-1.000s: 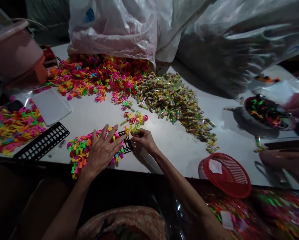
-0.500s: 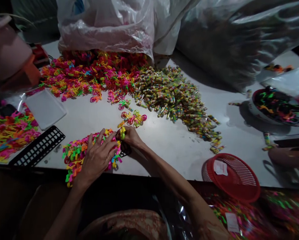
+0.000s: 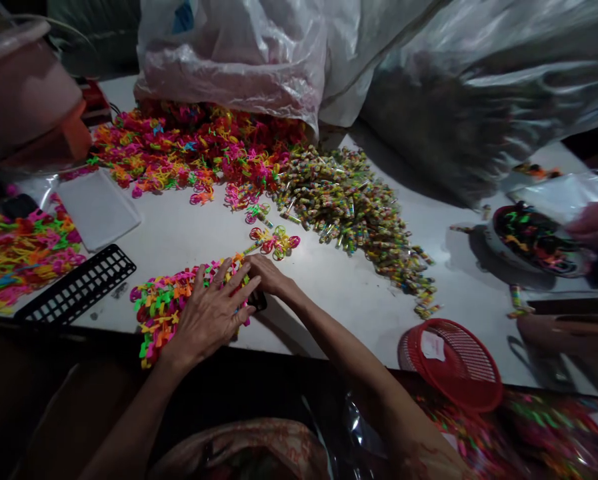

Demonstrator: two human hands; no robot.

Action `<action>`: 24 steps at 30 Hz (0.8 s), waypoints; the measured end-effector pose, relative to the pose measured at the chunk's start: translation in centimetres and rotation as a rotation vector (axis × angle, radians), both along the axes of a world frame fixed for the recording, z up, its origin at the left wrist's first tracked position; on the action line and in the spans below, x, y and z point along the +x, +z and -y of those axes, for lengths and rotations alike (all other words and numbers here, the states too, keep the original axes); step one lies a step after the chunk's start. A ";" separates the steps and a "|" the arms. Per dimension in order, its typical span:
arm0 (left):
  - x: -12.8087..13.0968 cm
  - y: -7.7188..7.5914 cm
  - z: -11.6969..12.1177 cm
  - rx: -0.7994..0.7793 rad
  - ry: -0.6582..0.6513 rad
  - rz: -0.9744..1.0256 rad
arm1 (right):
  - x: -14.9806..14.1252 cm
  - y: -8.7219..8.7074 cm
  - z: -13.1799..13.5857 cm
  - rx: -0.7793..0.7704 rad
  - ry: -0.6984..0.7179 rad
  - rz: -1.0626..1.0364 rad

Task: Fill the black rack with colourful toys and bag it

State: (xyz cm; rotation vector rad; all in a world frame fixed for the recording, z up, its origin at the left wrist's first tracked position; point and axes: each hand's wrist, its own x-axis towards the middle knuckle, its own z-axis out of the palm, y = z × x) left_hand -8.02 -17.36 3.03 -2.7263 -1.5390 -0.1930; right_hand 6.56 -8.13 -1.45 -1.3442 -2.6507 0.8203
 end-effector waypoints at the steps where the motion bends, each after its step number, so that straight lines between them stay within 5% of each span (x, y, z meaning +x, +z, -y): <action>1: 0.0 0.0 0.0 0.003 0.009 -0.006 | 0.1 0.3 -0.3 -0.013 0.024 0.034; 3: 0.1 0.0 -0.1 0.011 0.028 -0.015 | 0.6 1.0 -1.0 -0.032 0.028 0.089; 7: 0.2 0.1 0.0 0.030 0.033 -0.020 | 0.9 2.1 -3.0 0.091 -0.251 0.165; 10: 0.1 -0.1 0.1 0.066 0.041 -0.006 | 0.1 2.0 -3.4 0.160 -0.318 0.237; 24: -0.1 0.0 0.1 0.047 0.019 0.016 | 5.8 -0.3 3.1 0.055 -0.532 0.050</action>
